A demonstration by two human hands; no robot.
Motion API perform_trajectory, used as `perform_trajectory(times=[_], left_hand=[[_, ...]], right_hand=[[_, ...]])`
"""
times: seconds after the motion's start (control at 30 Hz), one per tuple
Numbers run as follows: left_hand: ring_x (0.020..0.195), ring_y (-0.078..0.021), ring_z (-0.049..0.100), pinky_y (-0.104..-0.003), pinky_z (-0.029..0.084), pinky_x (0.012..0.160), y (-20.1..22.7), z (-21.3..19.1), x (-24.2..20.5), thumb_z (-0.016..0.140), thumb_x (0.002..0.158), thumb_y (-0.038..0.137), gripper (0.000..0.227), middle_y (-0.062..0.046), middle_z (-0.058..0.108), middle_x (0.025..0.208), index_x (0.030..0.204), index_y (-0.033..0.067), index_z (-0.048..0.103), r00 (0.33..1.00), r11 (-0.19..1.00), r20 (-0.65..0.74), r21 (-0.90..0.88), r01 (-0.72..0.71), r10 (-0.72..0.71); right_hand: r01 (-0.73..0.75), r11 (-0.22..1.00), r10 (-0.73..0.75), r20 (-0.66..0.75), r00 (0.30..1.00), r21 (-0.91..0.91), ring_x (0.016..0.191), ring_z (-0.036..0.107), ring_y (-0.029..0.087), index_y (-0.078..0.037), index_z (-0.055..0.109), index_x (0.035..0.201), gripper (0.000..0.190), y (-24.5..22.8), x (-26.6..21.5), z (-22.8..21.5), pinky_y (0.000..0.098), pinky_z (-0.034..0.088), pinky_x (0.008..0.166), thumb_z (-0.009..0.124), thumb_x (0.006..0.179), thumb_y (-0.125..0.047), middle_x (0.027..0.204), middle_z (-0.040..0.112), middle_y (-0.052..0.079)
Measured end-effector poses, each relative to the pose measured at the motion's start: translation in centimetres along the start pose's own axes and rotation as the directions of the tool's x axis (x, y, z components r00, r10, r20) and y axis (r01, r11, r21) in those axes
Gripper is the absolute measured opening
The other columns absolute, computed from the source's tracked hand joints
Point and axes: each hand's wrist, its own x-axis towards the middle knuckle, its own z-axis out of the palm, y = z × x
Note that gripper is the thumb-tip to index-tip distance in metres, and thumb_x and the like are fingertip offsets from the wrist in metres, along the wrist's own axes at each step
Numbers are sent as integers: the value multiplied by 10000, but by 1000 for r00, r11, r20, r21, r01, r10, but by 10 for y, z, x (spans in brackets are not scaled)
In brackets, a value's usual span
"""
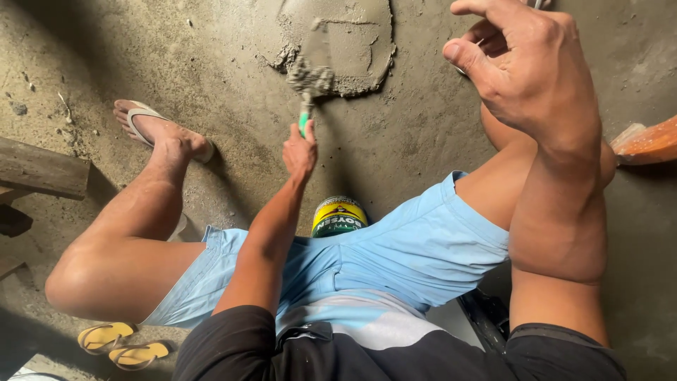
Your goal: Using a notched trowel and a brush to spread and texture wet mortar on a concrete floor surface.
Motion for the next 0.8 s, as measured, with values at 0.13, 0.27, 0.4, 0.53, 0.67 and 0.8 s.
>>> perform_trajectory(times=[0.13, 0.27, 0.4, 0.53, 0.67, 0.8], left_hand=[[461, -133, 413, -323, 395, 369, -16, -33, 12, 286, 1074, 578, 490, 9, 493, 651, 999, 133, 477, 999, 1000, -39, -2, -7, 7], [566, -201, 502, -415, 462, 515, -8, -58, -3, 308, 1061, 556, 513, -75, 558, 698, 936, 107, 521, 998, 993, -45, -110, 33, -38], [575, -165, 458, -370, 436, 489, -24, -56, -19, 322, 1064, 564, 559, -46, 488, 691, 794, 106, 496, 995, 965, 47, -244, 98, -90], [556, -142, 458, -341, 403, 471, 7, -82, -19, 355, 1015, 568, 546, -20, 486, 668, 778, 108, 529, 986, 887, 81, -429, 168, -148], [457, -99, 401, -295, 356, 359, 13, -95, 33, 355, 983, 646, 562, 21, 457, 626, 763, 145, 485, 988, 837, 84, -526, 153, -128], [427, -149, 446, -338, 385, 370, 15, -94, 56, 345, 1028, 597, 588, -40, 488, 619, 739, 104, 481, 989, 904, 67, -400, 148, -132]], right_hand=[[-22, 1000, 23, -13, 1000, 21, 803, 678, 244, 195, 726, 1325, 282, 1, -1, 1, 320, 487, 646, 794, 1073, 89, 979, 753, 224], [-20, 1000, 19, -23, 1000, -14, 742, 651, 227, 177, 738, 1319, 286, 2, -3, 1, 321, 487, 635, 808, 1070, 54, 949, 747, 201], [-27, 1000, 27, -21, 999, 11, 755, 652, 218, 174, 725, 1322, 277, -2, -2, -2, 322, 500, 654, 795, 1072, 78, 985, 766, 192], [-11, 1000, 11, 9, 1000, 8, 788, 679, 253, 190, 733, 1250, 190, 5, -5, -3, 342, 475, 646, 799, 1097, 99, 926, 725, 195], [-50, 999, 50, -12, 999, 4, 776, 656, 253, 161, 704, 1125, 153, 12, -15, 0, 357, 516, 692, 824, 1145, 68, 947, 716, 174], [-125, 989, 127, -12, 992, 83, 736, 598, 208, 152, 692, 1123, 153, 16, -19, 0, 319, 483, 665, 787, 1200, 60, 913, 677, 140]])
